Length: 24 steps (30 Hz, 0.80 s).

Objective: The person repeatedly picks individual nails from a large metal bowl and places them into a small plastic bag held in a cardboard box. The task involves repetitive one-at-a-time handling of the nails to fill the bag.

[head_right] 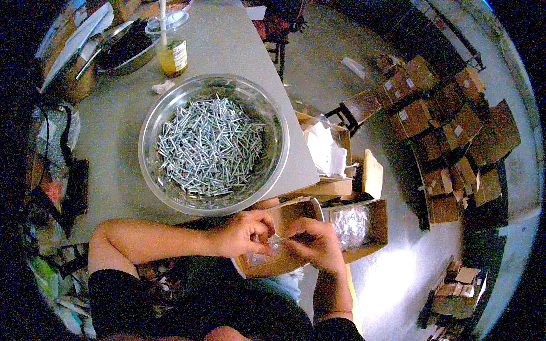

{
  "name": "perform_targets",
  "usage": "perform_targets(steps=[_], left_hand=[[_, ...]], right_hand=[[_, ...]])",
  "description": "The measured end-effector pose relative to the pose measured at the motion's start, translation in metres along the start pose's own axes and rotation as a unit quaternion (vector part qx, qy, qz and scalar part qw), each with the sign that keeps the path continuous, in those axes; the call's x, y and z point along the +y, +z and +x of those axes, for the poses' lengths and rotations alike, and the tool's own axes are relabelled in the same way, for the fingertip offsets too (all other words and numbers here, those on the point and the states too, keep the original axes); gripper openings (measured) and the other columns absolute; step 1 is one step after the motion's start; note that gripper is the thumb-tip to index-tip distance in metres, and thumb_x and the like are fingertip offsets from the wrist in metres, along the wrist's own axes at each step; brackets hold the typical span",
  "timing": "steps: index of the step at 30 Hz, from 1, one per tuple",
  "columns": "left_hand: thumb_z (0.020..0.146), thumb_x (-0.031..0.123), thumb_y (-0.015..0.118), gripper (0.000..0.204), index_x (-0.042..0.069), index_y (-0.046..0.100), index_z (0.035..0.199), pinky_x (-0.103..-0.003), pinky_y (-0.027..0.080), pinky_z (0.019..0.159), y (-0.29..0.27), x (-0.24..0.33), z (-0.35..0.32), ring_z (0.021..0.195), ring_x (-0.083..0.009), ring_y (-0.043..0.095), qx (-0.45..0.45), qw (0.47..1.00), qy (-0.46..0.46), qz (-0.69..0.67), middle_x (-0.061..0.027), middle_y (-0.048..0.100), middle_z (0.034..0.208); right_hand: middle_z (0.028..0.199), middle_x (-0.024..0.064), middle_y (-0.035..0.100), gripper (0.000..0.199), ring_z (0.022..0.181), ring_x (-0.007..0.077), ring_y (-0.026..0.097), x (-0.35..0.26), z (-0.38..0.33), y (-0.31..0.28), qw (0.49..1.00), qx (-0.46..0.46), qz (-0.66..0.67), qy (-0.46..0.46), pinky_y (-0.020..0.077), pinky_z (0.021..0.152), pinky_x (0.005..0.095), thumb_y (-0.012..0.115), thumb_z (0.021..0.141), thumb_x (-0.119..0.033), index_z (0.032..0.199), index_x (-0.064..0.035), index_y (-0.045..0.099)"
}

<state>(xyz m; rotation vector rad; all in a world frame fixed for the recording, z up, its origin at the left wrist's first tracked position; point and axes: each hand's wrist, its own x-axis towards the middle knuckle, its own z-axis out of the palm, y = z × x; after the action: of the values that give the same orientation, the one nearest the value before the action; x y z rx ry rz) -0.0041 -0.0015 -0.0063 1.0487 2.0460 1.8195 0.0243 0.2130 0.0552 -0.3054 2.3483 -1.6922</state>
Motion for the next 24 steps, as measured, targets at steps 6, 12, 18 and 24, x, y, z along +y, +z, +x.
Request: perform_targets(steps=[6, 12, 18, 24], left_hand=[[0.073, 0.029, 0.078, 0.034, 0.0, 0.061, 0.077, -0.036, 0.046, 0.062, -0.007, 0.018, 0.003, 0.065, -0.0216, 0.059, -0.091, 0.986, -0.133, -0.037, -0.0107, 0.063, 0.072], [0.073, 0.031, 0.078, 0.037, -0.001, 0.061, 0.082, -0.037, 0.047, 0.064, -0.003, 0.009, -0.001, 0.068, -0.0234, 0.062, -0.102, 0.99, -0.096, 0.023, -0.0137, 0.064, 0.075], [0.071, 0.034, 0.079, 0.04, 0.001, 0.063, 0.086, -0.037, 0.049, 0.068, 0.002, -0.004, -0.006, 0.074, -0.0251, 0.065, -0.074, 0.994, -0.055, -0.049, -0.0142, 0.066, 0.079], [0.071, 0.047, 0.078, 0.053, 0.001, 0.061, 0.09, -0.038, 0.05, 0.07, 0.013, -0.017, -0.006, 0.076, -0.0262, 0.065, -0.088, 0.993, -0.048, -0.057, -0.0147, 0.066, 0.082]], right_hand=[[0.08, 0.0063, 0.065, 0.016, 0.076, 0.0164, 0.063, -0.007, 0.002, 0.004, 0.998, -0.018, -0.054, 0.009, 0.0502, 0.068, 0.0289, 0.073, 0.07, -0.001, 0.084, -0.0016, 0.065], [0.083, 0.0113, 0.065, 0.017, 0.077, 0.0278, 0.064, -0.035, 0.009, 0.019, 0.979, -0.053, -0.194, -0.027, 0.0523, 0.068, 0.0352, 0.073, 0.074, -0.006, 0.09, -0.0064, 0.068], [0.096, 0.0097, 0.065, 0.02, 0.086, 0.0305, 0.064, -0.052, 0.009, 0.029, 0.973, -0.085, -0.191, -0.099, 0.0537, 0.077, 0.037, 0.073, 0.074, -0.01, 0.093, -0.0077, 0.068], [0.102, 0.0111, 0.062, 0.025, 0.092, 0.0295, 0.062, -0.043, 0.011, 0.024, 0.935, -0.088, -0.278, -0.202, 0.0528, 0.077, 0.037, 0.076, 0.066, -0.006, 0.09, -0.0067, 0.068]])
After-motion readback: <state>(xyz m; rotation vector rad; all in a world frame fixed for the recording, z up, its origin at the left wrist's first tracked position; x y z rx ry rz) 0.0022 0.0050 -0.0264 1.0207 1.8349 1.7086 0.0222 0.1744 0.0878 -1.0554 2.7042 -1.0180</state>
